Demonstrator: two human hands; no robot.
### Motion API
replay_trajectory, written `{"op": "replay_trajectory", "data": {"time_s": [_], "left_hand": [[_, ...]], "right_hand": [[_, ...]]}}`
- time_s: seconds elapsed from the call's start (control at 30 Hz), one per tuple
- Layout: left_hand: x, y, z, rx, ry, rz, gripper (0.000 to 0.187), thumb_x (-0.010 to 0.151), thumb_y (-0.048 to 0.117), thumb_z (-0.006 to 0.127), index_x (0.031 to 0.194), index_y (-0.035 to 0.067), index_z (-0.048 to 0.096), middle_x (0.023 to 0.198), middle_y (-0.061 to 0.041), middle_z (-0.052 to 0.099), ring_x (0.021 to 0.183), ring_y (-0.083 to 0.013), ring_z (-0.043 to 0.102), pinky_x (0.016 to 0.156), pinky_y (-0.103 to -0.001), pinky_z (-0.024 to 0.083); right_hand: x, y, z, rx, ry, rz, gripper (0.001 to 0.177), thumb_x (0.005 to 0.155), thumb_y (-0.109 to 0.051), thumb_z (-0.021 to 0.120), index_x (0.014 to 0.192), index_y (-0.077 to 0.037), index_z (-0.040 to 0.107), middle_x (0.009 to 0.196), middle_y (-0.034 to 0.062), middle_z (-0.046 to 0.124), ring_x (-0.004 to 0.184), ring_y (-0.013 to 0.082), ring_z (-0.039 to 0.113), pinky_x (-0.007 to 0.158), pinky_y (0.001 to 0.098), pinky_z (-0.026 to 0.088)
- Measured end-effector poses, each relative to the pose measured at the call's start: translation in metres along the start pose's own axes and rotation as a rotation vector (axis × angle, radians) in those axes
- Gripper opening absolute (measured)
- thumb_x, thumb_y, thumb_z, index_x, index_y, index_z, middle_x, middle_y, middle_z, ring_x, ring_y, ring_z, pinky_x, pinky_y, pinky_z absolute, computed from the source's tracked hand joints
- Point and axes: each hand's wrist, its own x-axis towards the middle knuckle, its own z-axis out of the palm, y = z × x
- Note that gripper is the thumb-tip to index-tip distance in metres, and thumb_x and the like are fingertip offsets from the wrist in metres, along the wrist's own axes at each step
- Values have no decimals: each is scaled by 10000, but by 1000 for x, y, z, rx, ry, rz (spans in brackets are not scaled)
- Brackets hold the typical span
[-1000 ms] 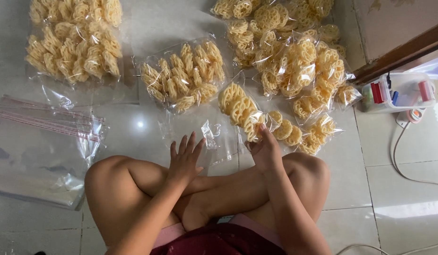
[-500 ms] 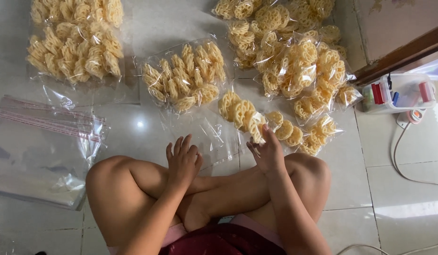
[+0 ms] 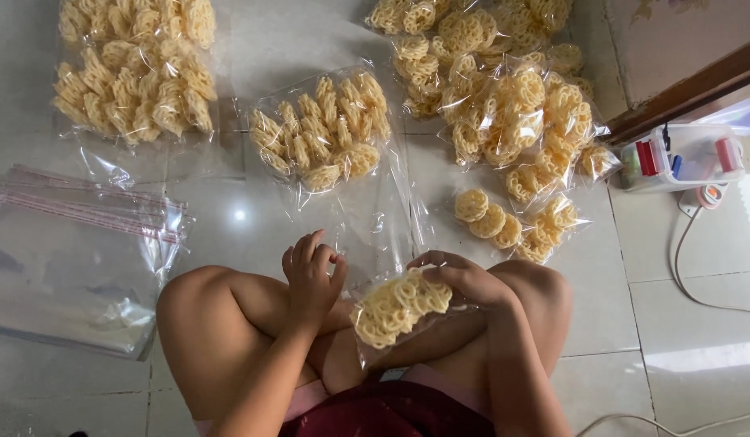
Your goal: Manually packing flower-shaped crackers into clear plastic bags while sitting on the floor.
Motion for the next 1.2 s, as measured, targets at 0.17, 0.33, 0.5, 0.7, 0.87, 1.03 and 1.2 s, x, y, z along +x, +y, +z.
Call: {"op": "replay_trajectory", "data": {"time_s": [0.17, 0.33, 0.5, 0.7, 0.87, 1.03, 1.2], "left_hand": [[2, 5, -11, -75, -33, -69, 146, 942, 282, 603, 829, 196, 568, 1333, -68, 639, 1289, -309, 572, 1064, -648, 397], [4, -1, -7, -107, -18, -76, 169, 949, 322, 602, 819, 215, 583, 1310, -63, 659, 1285, -295, 587, 1064, -634, 411], [6, 0, -8, -126, -6, -36, 170, 956, 322, 605, 823, 218, 580, 1282, -74, 673, 1261, -299, 606, 1036, -616, 433], [10, 8, -18, -123, 78, 45, 182, 944, 314, 634, 800, 229, 564, 1237, -68, 699, 1199, -272, 648, 986, -556, 484], [10, -3, -9, -147, 153, 132, 202, 907, 267, 660, 751, 209, 545, 1153, -61, 719, 1090, -276, 690, 880, -483, 514], [7, 2, -12, -115, 161, 159, 210, 852, 226, 664, 709, 212, 510, 1147, -30, 712, 1067, -269, 685, 837, -479, 508], [8, 6, -14, -86, 143, 122, 202, 829, 218, 659, 692, 198, 512, 1170, -37, 705, 1112, -279, 672, 879, -535, 502]], "right_hand": [[26, 28, -22, -117, 446, 183, 509, 819, -234, 787, 1259, 4, 692, 1119, 290, 638, 839, 357, 706, 526, 403, 628], [27, 26, -8, -146, 613, 178, 470, 881, -311, 756, 1307, -123, 691, 940, 222, 655, 667, 291, 693, 544, 411, 621], [41, 51, 18, -249, 736, 49, 429, 978, -368, 675, 1365, -191, 620, 817, 198, 665, 534, 269, 659, 405, 376, 533], [80, 94, 63, -161, 623, -83, 615, 1009, -306, 666, 1529, -116, 395, 1042, 312, 710, 909, 378, 724, 725, 429, 581], [92, 68, 129, 280, 872, -31, 671, 1021, -256, 637, 1579, -90, 302, 1169, 123, 576, 792, 189, 686, 592, 243, 489], [157, 115, 82, 480, 1066, -238, 685, 1029, -181, 652, 1583, -42, 275, 1239, 113, 493, 906, 177, 621, 746, 301, 564], [209, 132, 30, 576, 1159, -416, 487, 1013, -124, 672, 1440, -188, 446, 1166, 23, 498, 910, 160, 630, 806, 357, 612]]}}
